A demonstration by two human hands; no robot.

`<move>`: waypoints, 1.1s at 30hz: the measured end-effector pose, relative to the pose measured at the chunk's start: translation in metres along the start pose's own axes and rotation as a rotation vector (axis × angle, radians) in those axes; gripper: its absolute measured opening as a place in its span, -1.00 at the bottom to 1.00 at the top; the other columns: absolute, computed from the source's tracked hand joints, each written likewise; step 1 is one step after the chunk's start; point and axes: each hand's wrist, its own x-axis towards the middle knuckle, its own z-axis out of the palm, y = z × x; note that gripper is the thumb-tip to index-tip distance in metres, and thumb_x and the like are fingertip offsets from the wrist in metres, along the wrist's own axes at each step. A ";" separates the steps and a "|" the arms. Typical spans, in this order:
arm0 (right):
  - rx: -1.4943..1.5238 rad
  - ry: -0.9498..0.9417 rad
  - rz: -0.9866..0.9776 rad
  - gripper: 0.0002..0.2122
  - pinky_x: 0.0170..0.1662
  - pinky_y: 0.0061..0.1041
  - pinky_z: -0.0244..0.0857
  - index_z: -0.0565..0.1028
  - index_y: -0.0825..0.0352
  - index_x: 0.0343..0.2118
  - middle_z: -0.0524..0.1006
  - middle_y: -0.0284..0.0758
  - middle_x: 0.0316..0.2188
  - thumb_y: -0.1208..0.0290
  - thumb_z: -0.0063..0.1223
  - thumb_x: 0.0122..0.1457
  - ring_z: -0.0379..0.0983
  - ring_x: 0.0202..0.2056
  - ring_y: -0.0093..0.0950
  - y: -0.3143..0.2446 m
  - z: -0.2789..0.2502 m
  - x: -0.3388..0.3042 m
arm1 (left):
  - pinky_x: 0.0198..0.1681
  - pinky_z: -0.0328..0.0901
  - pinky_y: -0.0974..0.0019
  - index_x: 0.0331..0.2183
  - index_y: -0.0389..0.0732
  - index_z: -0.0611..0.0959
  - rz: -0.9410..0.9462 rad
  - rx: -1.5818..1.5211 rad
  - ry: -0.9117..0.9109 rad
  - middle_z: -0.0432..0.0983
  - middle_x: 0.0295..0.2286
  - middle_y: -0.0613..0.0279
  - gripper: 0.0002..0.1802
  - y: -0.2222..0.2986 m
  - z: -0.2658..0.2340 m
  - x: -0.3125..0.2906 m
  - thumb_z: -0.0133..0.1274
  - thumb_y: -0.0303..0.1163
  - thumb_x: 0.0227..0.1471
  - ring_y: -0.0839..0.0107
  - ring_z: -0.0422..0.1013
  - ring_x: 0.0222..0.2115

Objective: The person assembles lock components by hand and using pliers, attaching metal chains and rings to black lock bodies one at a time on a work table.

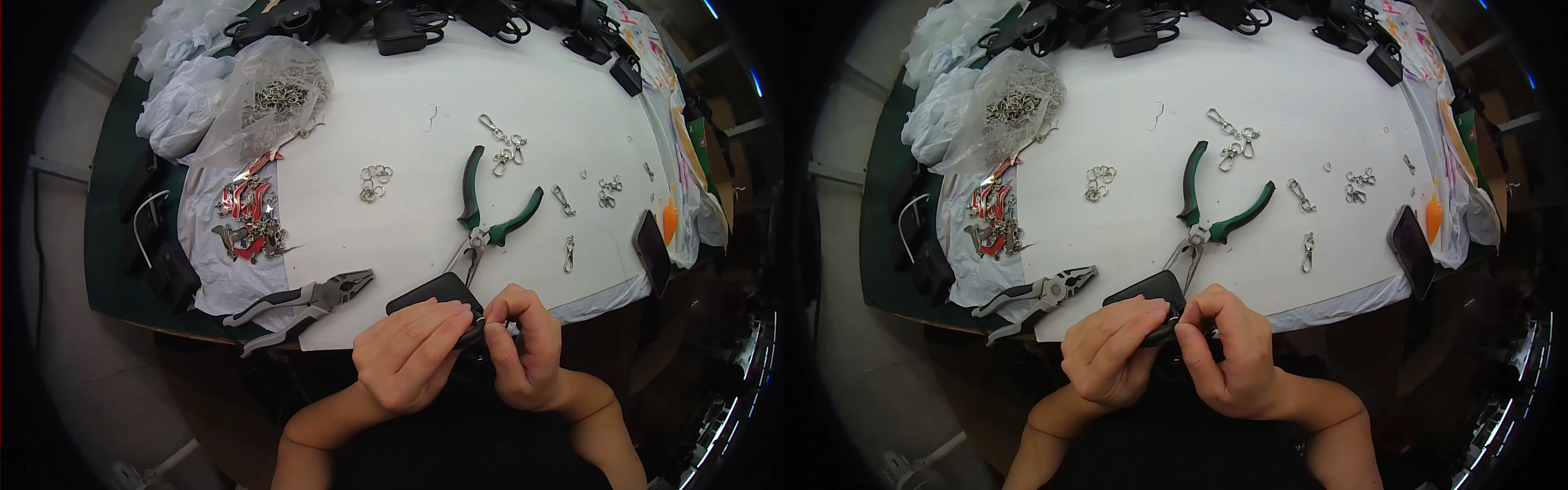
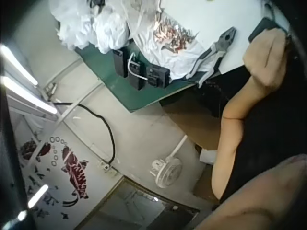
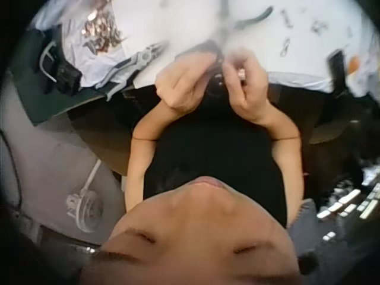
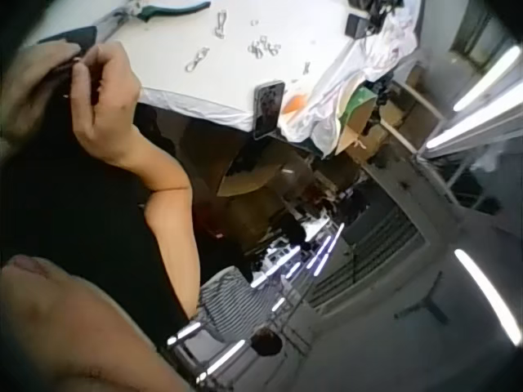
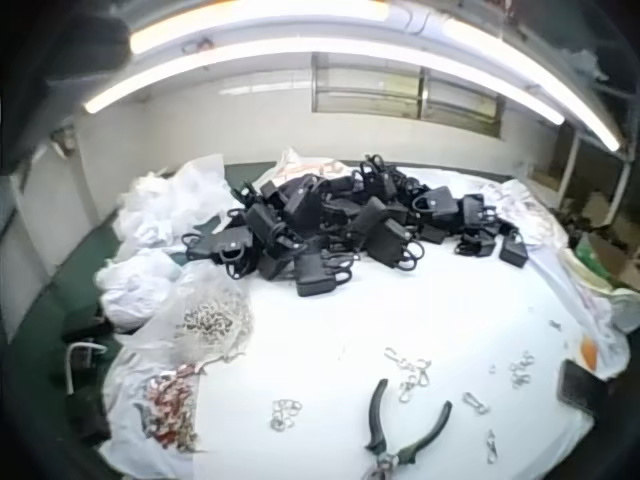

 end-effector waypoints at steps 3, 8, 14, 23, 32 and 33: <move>0.047 0.102 -0.034 -0.89 -0.47 -0.53 0.28 0.42 0.41 -0.33 0.47 -0.27 -0.50 0.67 0.12 0.12 0.41 -0.53 -0.44 0.001 0.003 -0.005 | -0.21 0.55 0.17 -0.21 -0.39 0.66 0.025 -0.021 0.002 0.63 -0.30 0.04 -0.59 0.000 0.001 -0.001 0.22 -0.66 -0.24 0.14 0.61 -0.30; -0.166 -0.193 -0.243 -0.81 -0.43 -0.49 0.31 0.47 0.35 -0.37 0.53 -0.32 -0.45 0.65 0.28 -0.01 0.44 -0.46 -0.38 -0.007 -0.023 0.023 | -0.24 0.55 0.16 -0.27 -0.36 0.66 0.097 -0.034 -0.074 0.64 -0.36 0.04 -0.67 -0.011 -0.017 0.009 0.26 -0.64 -0.22 0.14 0.61 -0.35; -0.352 -0.300 -0.285 -0.81 -0.40 -0.41 0.25 0.45 0.34 -0.40 0.45 -0.32 -0.50 0.61 0.27 -0.04 0.37 -0.47 -0.34 -0.019 -0.030 0.035 | -0.31 0.54 0.22 -0.28 -0.36 0.68 0.150 0.037 -0.104 0.64 -0.37 0.04 -0.65 -0.007 -0.019 0.012 0.28 -0.63 -0.27 0.16 0.61 -0.38; -0.318 -0.200 -0.179 -0.84 -0.48 -0.41 0.23 0.45 0.36 -0.39 0.42 -0.29 -0.55 0.64 0.22 0.00 0.34 -0.53 -0.35 -0.016 -0.022 0.022 | -0.34 0.51 0.26 -0.26 -0.36 0.68 -0.012 0.071 0.020 0.64 -0.37 0.03 -0.65 0.003 -0.003 0.000 0.30 -0.67 -0.23 0.16 0.60 -0.40; 0.198 -0.144 0.004 -0.70 -0.17 -0.51 0.35 0.58 0.37 -0.15 0.53 -0.24 -0.23 0.57 0.34 0.01 0.43 -0.29 -0.44 0.008 -0.026 0.023 | -0.36 0.44 0.34 -0.34 -0.32 0.71 -0.142 -0.250 0.017 0.62 -0.41 0.13 -0.66 -0.008 -0.005 0.003 0.31 -0.69 -0.33 0.23 0.57 -0.41; 0.156 -0.219 -0.039 -0.69 -0.17 -0.50 0.35 0.60 0.34 -0.14 0.54 -0.26 -0.23 0.56 0.35 0.00 0.43 -0.28 -0.43 0.010 -0.029 0.026 | -0.36 0.44 0.34 -0.36 -0.32 0.71 -0.159 -0.272 0.017 0.62 -0.42 0.12 -0.68 -0.010 -0.006 0.003 0.31 -0.69 -0.32 0.23 0.57 -0.41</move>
